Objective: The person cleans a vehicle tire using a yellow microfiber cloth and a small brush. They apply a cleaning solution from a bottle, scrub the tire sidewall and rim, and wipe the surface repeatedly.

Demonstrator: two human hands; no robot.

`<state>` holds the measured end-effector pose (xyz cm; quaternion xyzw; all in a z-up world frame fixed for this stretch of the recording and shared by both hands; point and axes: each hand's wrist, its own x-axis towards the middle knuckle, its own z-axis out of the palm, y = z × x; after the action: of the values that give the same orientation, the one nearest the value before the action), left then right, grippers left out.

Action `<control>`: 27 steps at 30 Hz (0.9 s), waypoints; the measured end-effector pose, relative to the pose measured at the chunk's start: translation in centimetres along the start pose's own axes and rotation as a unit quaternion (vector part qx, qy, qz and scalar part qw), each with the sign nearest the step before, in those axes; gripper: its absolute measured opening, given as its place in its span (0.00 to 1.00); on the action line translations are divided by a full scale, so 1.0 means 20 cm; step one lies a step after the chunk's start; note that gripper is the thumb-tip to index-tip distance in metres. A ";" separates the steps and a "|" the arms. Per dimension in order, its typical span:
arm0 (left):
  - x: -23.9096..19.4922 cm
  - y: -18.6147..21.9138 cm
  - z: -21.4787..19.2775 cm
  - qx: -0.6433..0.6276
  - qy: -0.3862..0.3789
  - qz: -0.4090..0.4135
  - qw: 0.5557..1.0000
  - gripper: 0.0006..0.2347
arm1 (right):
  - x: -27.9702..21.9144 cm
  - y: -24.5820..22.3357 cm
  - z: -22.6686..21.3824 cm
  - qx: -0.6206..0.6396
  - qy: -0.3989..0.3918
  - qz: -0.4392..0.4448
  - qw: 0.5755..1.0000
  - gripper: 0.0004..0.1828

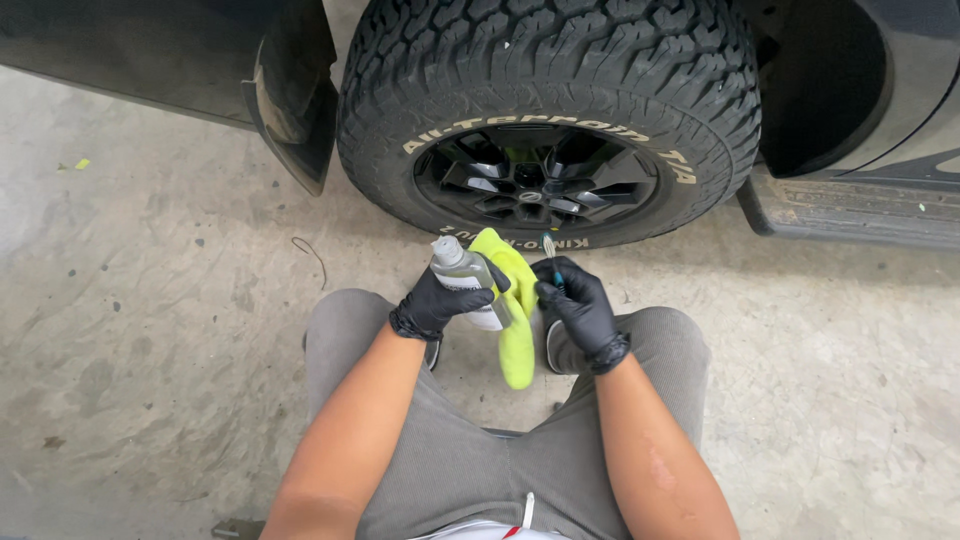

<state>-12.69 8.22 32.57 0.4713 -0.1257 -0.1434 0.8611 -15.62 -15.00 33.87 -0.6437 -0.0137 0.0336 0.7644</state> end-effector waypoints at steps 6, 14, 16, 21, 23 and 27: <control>-0.03 0.15 0.01 0.122 0.036 -0.074 0.989 0.19 | -0.05 -0.19 -0.12 -0.097 -0.047 0.017 0.994 0.07; 0.04 0.27 0.02 0.499 -0.097 -0.189 0.840 0.20 | -0.03 -0.08 -0.25 -0.200 -0.046 0.034 0.978 0.08; 0.07 0.30 0.06 0.573 -0.108 -0.229 0.780 0.24 | -0.03 -0.15 -0.20 -0.264 -0.038 0.099 0.959 0.12; 0.10 0.23 0.06 0.639 -0.124 -0.266 0.711 0.27 | -0.03 -0.03 -0.26 -0.411 -0.050 0.152 0.897 0.14; 0.11 0.21 0.06 0.657 -0.131 -0.281 0.687 0.28 | -0.02 -0.06 -0.25 -0.447 -0.058 0.174 0.876 0.15; 0.12 0.24 0.11 0.687 -0.151 -0.316 0.637 0.30 | 0.00 -0.10 -0.23 -0.524 -0.095 0.192 0.825 0.17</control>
<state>-10.53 8.08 37.93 0.9098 -0.1596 -0.3481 0.1603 -15.31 -19.76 35.01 -0.9306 0.0221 0.2283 0.2854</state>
